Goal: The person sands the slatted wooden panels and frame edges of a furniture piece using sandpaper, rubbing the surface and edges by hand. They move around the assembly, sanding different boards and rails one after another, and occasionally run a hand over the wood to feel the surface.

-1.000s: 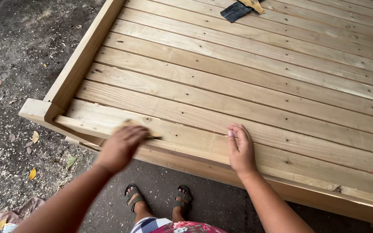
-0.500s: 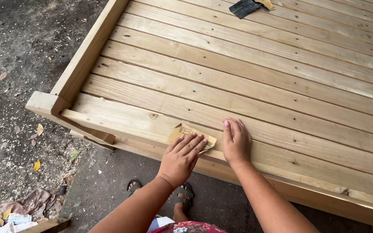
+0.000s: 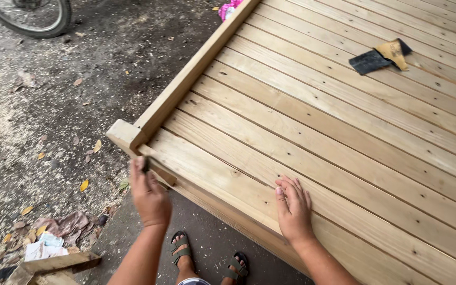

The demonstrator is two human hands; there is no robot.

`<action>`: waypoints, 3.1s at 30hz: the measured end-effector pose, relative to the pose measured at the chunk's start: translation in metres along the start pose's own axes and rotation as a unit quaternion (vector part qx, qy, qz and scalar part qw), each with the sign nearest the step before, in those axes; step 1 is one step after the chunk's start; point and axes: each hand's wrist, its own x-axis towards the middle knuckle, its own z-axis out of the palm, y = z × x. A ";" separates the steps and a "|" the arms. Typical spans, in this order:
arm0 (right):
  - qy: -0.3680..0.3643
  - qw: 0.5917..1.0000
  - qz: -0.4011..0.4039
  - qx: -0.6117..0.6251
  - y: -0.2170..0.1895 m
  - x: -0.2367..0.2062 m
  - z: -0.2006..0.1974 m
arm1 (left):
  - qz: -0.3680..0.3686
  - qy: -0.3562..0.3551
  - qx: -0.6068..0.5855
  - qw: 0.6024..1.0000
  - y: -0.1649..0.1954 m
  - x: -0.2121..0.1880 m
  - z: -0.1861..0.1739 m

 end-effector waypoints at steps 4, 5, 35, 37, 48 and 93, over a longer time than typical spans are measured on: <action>-0.087 0.996 -0.026 0.018 -0.019 0.021 0.028 | -0.111 0.071 -0.081 0.988 0.017 -0.004 0.073; -0.104 0.994 -0.036 0.015 -0.025 0.027 0.036 | -0.163 0.118 -0.092 0.975 0.010 0.003 0.086; -0.208 0.932 -0.292 -0.054 -0.108 0.117 0.128 | -0.612 0.259 -0.240 0.708 -0.038 0.062 0.119; -0.206 0.932 -0.294 -0.048 -0.110 0.119 0.129 | -0.602 0.278 -0.213 0.718 -0.033 0.060 0.114; -0.199 0.928 -0.312 -0.046 -0.128 0.133 0.149 | -0.369 0.165 -0.113 0.908 -0.034 0.023 0.092; -0.235 0.919 -0.305 -0.082 -0.137 0.136 0.142 | -0.545 0.306 -0.508 0.593 -0.079 0.040 0.122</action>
